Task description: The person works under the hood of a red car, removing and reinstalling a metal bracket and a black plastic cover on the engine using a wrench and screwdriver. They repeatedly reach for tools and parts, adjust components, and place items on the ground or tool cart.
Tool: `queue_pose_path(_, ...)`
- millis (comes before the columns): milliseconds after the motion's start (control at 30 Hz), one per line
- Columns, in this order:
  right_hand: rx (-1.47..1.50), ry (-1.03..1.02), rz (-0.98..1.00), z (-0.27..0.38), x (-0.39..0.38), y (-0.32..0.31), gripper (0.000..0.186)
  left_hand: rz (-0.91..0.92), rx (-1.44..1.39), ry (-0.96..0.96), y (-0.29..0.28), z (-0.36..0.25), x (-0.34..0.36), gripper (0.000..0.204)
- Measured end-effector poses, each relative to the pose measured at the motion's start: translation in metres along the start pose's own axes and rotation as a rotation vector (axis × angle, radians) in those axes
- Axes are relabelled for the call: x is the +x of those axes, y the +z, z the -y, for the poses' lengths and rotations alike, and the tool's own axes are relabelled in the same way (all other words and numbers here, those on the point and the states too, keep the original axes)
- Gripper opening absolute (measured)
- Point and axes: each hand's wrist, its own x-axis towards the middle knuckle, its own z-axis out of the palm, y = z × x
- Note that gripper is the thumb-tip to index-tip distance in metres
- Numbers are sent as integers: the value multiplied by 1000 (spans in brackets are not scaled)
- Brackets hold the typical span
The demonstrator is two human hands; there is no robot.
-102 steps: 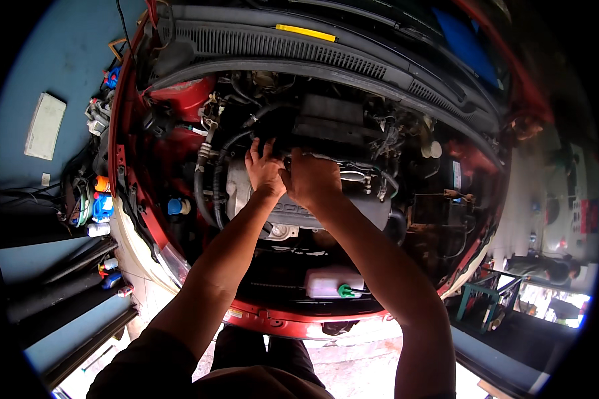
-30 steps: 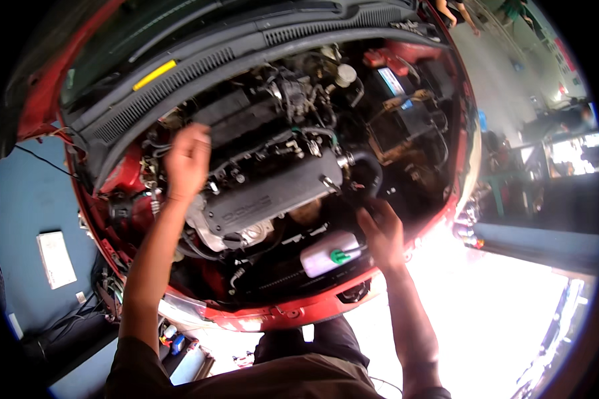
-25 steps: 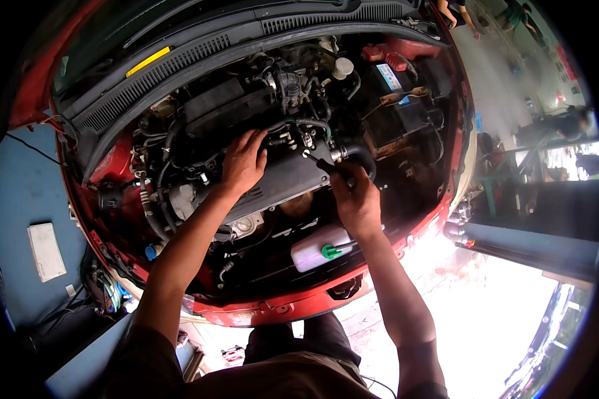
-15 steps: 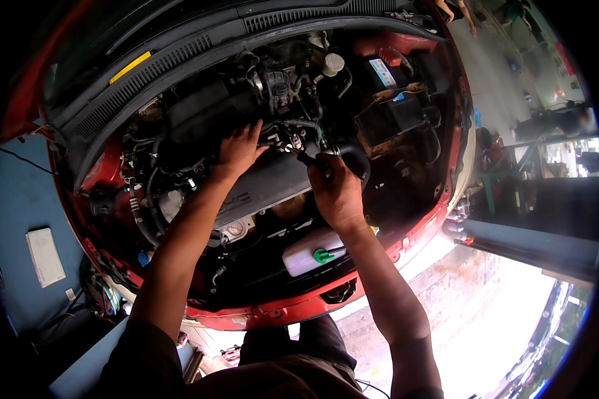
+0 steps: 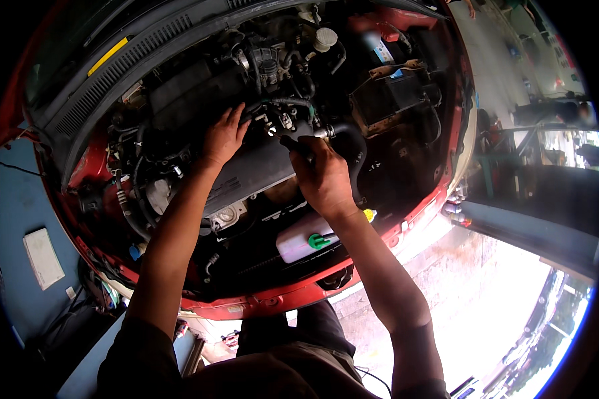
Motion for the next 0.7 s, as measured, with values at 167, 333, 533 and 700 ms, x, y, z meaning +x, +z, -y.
queue_pose_path(167, -138, -132, -10, -16, 11, 38, 29, -202, -222, 125, -24, -9, 1, 28)
queue_pose_path(333, -266, -76, -23, -11, 15, 71, 25, -73, -280, 28, -29, -6, -13, 24)
queue_pose_path(533, -314, 5, -48, -10, 33, 84, 26, -100, -145, 20, -25, -12, -21, 29)
queue_pose_path(700, -175, 139, -76, -12, 43, 76, 31, -89, -177, -36, -18, -11, -23, 29)
